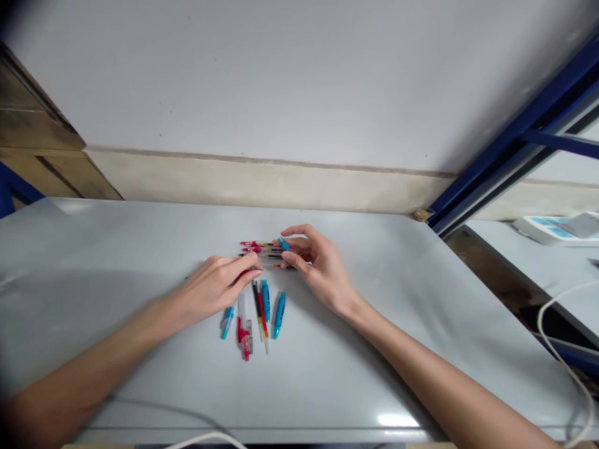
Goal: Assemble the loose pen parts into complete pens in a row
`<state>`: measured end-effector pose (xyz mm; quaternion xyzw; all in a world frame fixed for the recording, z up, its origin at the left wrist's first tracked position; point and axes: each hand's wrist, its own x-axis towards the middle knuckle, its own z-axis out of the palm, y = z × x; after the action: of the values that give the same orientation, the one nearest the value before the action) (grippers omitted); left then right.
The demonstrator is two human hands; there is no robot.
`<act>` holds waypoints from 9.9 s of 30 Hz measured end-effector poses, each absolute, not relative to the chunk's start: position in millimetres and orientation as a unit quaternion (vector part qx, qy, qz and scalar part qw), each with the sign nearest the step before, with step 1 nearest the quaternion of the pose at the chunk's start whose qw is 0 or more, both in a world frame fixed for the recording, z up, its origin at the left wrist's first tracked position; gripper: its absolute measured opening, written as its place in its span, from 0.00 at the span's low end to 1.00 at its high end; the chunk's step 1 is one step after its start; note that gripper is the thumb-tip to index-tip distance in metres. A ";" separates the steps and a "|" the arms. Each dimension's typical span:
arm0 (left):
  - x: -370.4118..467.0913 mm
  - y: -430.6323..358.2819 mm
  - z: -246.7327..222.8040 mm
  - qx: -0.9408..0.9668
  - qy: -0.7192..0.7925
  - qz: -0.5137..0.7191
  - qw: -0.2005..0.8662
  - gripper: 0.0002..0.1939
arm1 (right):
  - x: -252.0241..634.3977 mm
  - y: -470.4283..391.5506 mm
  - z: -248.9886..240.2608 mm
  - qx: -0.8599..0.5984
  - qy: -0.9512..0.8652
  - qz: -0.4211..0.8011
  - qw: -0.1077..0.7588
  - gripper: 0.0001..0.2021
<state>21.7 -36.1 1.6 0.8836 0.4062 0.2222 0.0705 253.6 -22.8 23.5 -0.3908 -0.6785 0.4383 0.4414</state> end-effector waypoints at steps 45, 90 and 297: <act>51.4 -55.5 10.2 0.916 0.300 0.268 0.010 0.38 | 241.7 -52.7 4.7 -0.423 -0.734 0.334 0.414 0.17; 20.0 -25.4 4.0 0.847 0.385 0.350 0.111 0.10 | 262.3 -29.1 15.7 -0.452 -0.637 0.423 0.459 0.13; 20.0 -31.0 6.9 0.861 0.376 0.325 0.103 0.09 | 236.4 -35.8 16.2 -0.398 -0.613 0.507 0.456 0.14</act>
<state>20.0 -31.0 6.9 0.8614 0.3764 0.3252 0.1029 236.4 -35.8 16.2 -0.3980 -0.6134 0.5070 0.4564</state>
